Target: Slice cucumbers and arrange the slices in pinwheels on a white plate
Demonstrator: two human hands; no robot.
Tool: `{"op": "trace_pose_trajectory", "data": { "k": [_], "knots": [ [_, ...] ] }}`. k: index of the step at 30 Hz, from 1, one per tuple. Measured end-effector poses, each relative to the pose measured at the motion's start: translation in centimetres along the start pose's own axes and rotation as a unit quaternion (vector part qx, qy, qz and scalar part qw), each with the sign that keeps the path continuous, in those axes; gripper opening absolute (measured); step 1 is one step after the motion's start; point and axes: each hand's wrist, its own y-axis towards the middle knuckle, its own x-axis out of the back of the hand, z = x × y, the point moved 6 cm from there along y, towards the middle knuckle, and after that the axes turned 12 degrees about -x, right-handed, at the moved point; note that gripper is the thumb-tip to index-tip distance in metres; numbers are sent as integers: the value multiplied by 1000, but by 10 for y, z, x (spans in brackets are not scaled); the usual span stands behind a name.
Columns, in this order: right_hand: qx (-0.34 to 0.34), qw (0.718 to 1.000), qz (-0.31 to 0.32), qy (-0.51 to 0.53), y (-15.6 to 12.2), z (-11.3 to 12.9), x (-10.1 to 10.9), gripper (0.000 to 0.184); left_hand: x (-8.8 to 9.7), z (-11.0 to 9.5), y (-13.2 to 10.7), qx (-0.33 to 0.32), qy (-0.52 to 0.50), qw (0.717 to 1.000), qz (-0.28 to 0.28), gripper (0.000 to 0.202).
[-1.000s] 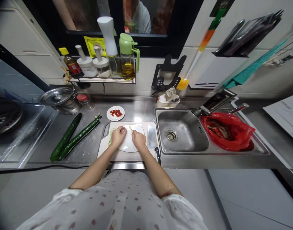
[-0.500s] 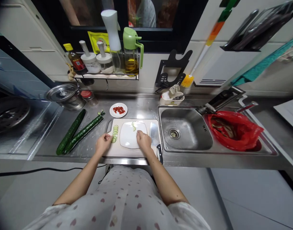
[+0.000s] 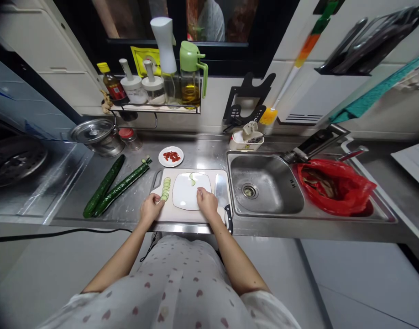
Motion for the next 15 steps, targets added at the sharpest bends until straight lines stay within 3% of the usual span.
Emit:
{"op": "trace_pose_trajectory", "data": {
  "k": [4,10,15],
  "knots": [
    [-5,1000,5,-5,-2,-1,0,38,1,1,-4,13,18,1000,-12,33],
    [-4,1000,14,-10,-4,-1,0,37,2,-4,-6,11,14,1000,-19,23],
    [5,1000,4,7,-7,0,4,37,1,-5,-6,13,-51,998,-39,14]
  ]
}}
